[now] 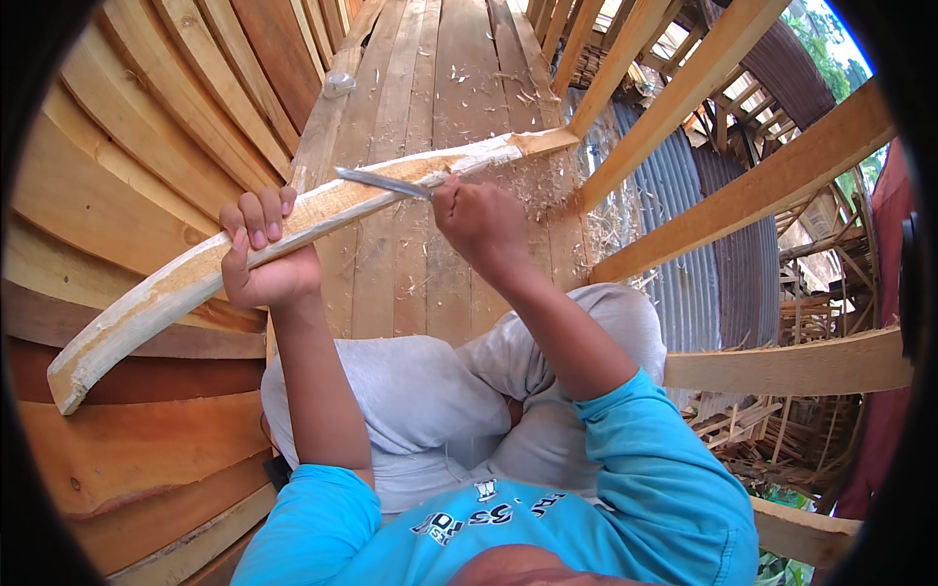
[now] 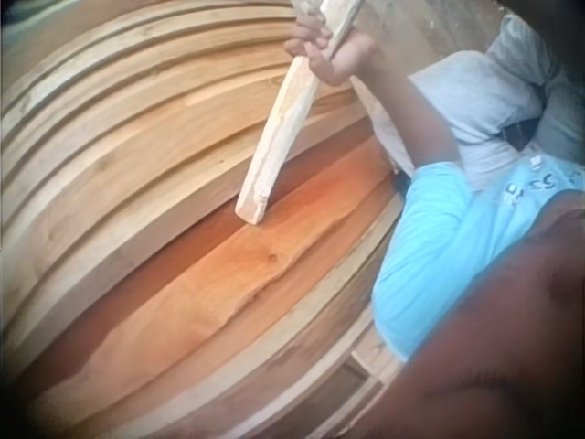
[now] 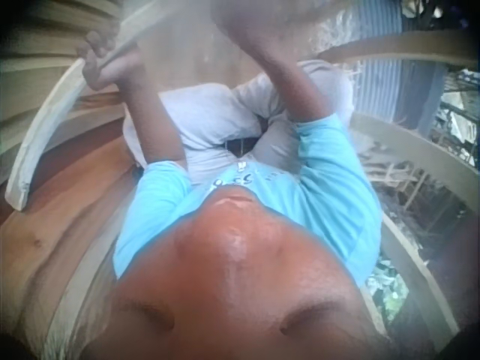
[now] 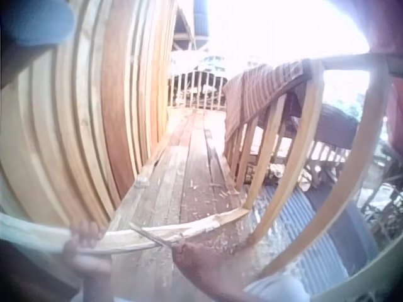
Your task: The person carves a long, curved piece of wood using a knife, holding it with the left hand and shaving off thin layers with the right. The person sits cross-legged on a wooden floor in a workshop-like setting.
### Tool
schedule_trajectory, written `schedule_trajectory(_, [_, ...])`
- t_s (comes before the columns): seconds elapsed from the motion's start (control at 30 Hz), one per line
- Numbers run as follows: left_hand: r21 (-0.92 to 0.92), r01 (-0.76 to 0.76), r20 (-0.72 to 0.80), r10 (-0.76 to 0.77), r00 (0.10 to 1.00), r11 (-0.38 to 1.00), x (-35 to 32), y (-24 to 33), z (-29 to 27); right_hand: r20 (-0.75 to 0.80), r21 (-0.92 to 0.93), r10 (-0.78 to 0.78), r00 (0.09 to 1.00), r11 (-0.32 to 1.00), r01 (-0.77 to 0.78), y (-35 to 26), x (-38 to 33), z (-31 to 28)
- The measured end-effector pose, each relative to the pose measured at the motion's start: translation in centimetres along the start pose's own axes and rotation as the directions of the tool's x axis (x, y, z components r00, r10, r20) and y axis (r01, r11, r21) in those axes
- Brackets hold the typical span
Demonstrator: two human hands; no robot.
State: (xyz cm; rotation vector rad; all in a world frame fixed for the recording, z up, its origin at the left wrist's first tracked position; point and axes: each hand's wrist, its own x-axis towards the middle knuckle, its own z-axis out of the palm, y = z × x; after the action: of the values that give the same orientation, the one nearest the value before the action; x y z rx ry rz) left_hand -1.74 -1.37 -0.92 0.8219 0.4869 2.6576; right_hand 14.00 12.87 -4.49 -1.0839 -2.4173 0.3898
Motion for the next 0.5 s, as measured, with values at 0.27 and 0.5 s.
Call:
schedule_trajectory(0.27, [-0.006, 0.020, 0.002, -0.020, 1.000, 1.000, -0.2, -0.2, 0.4, -0.124, -0.026, 0.027, 0.992, 0.999, -0.030, 1.6, 0.5, 1.0])
schedule_trajectory(0.5, [-0.007, 0.016, 0.000, -0.016, 1.000, 1.000, -0.1, 0.2, 0.3, -0.059, -0.035, 0.117, 0.991, 0.992, -0.119, 0.0, 0.0, 0.0])
